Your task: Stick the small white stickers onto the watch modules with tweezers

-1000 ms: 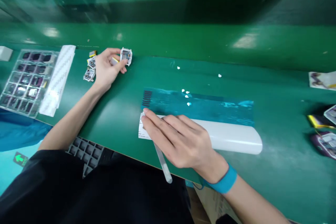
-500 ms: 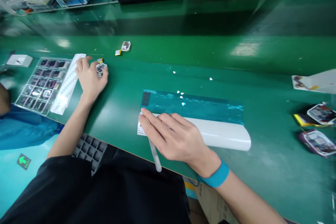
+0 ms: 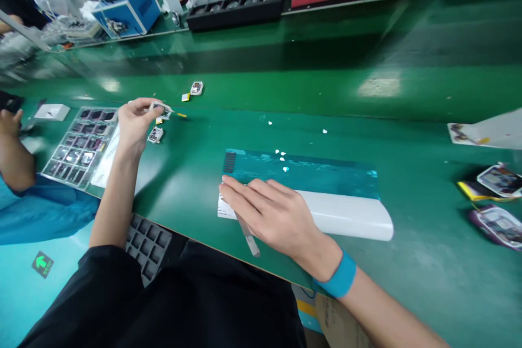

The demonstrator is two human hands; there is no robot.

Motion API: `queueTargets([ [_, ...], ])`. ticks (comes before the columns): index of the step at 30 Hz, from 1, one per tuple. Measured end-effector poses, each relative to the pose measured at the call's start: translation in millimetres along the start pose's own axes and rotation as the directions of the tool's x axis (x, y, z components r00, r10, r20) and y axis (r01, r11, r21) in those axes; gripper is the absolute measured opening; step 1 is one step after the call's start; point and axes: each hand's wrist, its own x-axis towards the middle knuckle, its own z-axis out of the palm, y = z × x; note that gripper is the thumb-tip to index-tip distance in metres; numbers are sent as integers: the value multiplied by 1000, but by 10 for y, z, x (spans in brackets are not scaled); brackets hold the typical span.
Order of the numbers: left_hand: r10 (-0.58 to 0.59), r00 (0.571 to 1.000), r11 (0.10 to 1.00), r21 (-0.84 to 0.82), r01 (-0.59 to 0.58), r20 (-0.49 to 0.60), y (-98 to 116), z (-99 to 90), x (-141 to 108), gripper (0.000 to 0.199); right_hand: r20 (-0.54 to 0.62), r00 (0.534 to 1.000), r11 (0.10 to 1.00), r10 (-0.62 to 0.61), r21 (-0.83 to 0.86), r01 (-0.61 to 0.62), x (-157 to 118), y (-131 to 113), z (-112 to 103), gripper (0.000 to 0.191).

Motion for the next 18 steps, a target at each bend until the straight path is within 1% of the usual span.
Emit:
queueTargets([
  [1, -38, 999, 987, -153, 43, 30, 96, 22, 30, 13, -7, 1000, 1000, 17, 20, -17, -3, 12, 5, 23],
  [3, -117, 984, 894, -417, 165, 137, 313, 105, 43, 15, -13, 999, 997, 48, 53, -48, -13, 28, 20, 20],
  [5, -147, 954, 810, -522, 267, 260, 534, 239, -40, 17, -29, 994, 986, 109, 129, -104, -15, 32, 37, 23],
  [7, -124, 911, 784, -524, 333, 393, 718, 401, -229, 22, -65, 970, 936, 235, 284, -208, -3, 32, 44, 27],
  [8, -103, 879, 791, -498, 356, 465, 788, 482, -354, 25, -61, 944, 884, 325, 374, -280, 7, 35, 43, 24],
  [10, -75, 798, 829, -407, 383, 598, 877, 622, -633, 26, 6, 858, 735, 514, 513, -444, 29, 56, 35, 16],
  [11, -59, 762, 852, -366, 375, 644, 899, 676, -768, 25, 59, 804, 658, 592, 541, -524, 36, 74, 31, 20],
  [13, -18, 680, 877, -314, 362, 733, 908, 747, -997, 21, 144, 707, 547, 692, 533, -645, 35, 112, 27, 30],
  [14, 4, 640, 882, -305, 359, 768, 901, 766, -1083, 19, 164, 677, 523, 717, 515, -679, 28, 127, 28, 30],
  [15, 26, 608, 885, -301, 355, 793, 891, 775, -1150, 18, 169, 665, 522, 728, 492, -697, 18, 136, 31, 28],
  [16, 42, 587, 889, -298, 347, 808, 879, 777, -1199, 16, 163, 667, 539, 727, 465, -702, 9, 137, 33, 25],
  [17, 50, 579, 896, -292, 334, 814, 869, 774, -1234, 15, 144, 682, 572, 717, 438, -694, 1, 130, 35, 21],
  [18, 52, 582, 904, -285, 317, 812, 860, 769, -1258, 14, 120, 710, 620, 694, 402, -674, -4, 118, 36, 16],
])
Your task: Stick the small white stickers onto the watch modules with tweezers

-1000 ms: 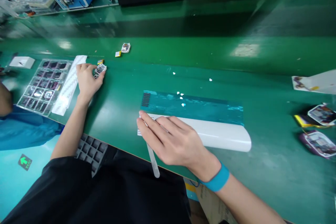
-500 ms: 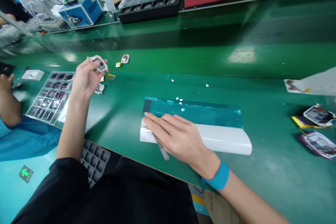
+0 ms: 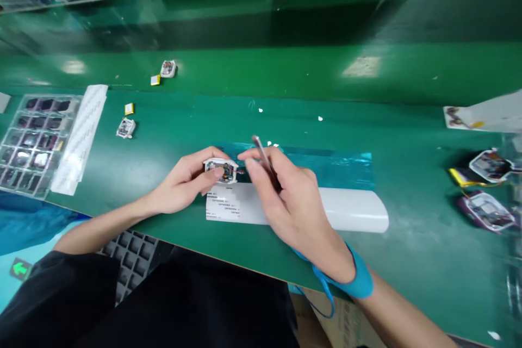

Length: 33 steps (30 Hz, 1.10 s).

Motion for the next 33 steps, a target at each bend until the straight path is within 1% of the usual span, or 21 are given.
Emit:
queueTargets([
  [2, -5, 1000, 1000, 22, 5, -15, -14, 14, -24, 13, -10, 991, 985, -132, -111, 130, -26, -21, 10, 12],
  [4, -15, 1000, 1000, -11, 14, -23, -20, 27, -33, 12, 0, 968, 945, -252, -216, 246, -47, -42, 19, 17],
  [6, -21, 999, 999, -49, 19, -27, -24, 41, -31, 12, 17, 948, 905, -319, -293, 310, -62, -52, 23, 22],
  [8, -23, 999, 999, -26, 22, -36, -26, 52, -30, 13, 41, 939, 880, -341, -339, 334, -70, -48, 21, 26],
  [11, -7, 999, 994, 106, 12, -52, -17, 60, -48, 15, 100, 925, 842, -366, -388, 375, -78, -31, 10, 23],
  [14, 59, 997, 963, 266, -47, -39, 7, 64, -87, 14, 179, 903, 795, -389, -430, 428, -94, -23, -7, 17],
  [16, 116, 993, 929, 356, -100, -23, 18, 66, -106, 13, 214, 892, 762, -399, -463, 452, -113, -26, -17, 16],
  [18, 145, 989, 910, 395, -126, -20, 17, 64, -108, 12, 224, 890, 748, -397, -483, 455, -127, -31, -24, 18],
  [19, 146, 989, 912, 390, -124, -28, 13, 60, -103, 11, 221, 892, 756, -395, -474, 452, -129, -32, -25, 20],
  [21, 133, 990, 933, 344, -108, -51, 2, 49, -85, 11, 197, 908, 807, -369, -417, 418, -119, -29, -25, 24],
  [23, 120, 990, 952, 292, -94, -74, -4, 34, -67, 12, 129, 935, 872, -330, -338, 354, -91, -20, -21, 30],
  [25, 117, 989, 957, 277, -89, -88, -5, 21, -57, 15, 75, 954, 910, -290, -285, 299, -56, -10, -17, 32],
  [28, 120, 988, 952, 293, -87, -96, -9, 13, -58, 20, 66, 962, 929, -266, -249, 274, -16, -8, -20, 29],
  [33, 123, 989, 951, 294, -93, -85, -34, 34, -62, 10, 75, 962, 937, -261, -222, 272, -27, -35, -28, 31],
])
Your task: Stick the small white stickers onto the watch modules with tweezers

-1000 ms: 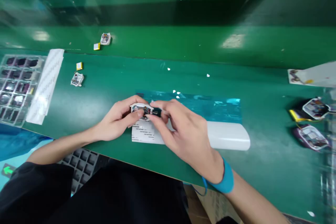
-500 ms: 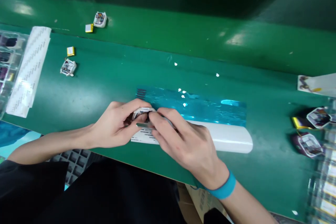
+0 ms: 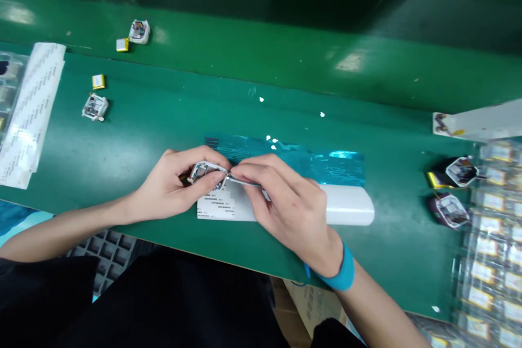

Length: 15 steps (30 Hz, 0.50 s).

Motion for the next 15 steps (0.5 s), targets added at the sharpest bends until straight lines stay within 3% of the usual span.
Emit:
queueTargets([
  [5, -22, 998, 994, -103, 28, 56, 11, 12, 17, 12, -81, 997, 999, -18, -28, 16, -45, -39, 48, 28],
  [9, -61, 994, 968, -237, 80, 86, 38, -1, 31, 11, -61, 995, 992, -82, -98, 76, -50, -30, 55, 32],
  [15, 19, 998, 983, -183, -9, 53, 61, -26, -8, 13, -40, 988, 977, -152, -155, 144, -37, -41, -35, 42],
])
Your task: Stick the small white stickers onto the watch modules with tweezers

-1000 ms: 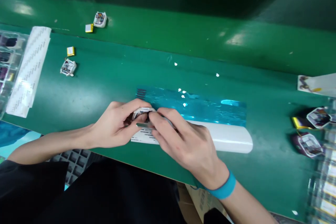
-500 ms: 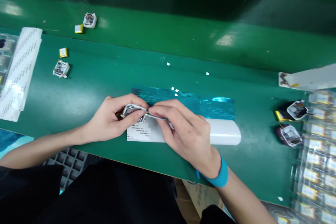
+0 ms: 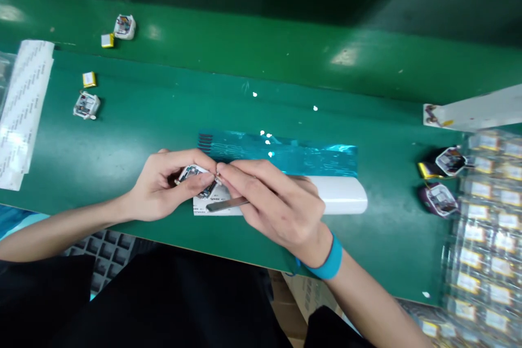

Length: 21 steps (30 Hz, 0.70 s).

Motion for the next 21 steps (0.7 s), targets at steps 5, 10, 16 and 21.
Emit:
queueTargets([
  [5, 16, 1000, 1000, 22, -16, 12, -12, 14, 1, 13, 27, 999, 995, -41, -90, 43, -69, -6, 7, 37],
  [10, -54, 993, 995, 74, 62, -105, -70, 78, -12, 10, -51, 997, 963, 56, -259, -67, -39, 113, 39, 33],
  [16, -132, 979, 988, 55, 142, -154, -120, 103, -45, 7, -27, 990, 961, 141, -236, -143, 48, 181, -4, 41],
  [21, -102, 992, 995, -3, 102, -74, -119, 80, -36, 10, 150, 986, 990, -70, -115, 88, -38, 105, 5, 44],
])
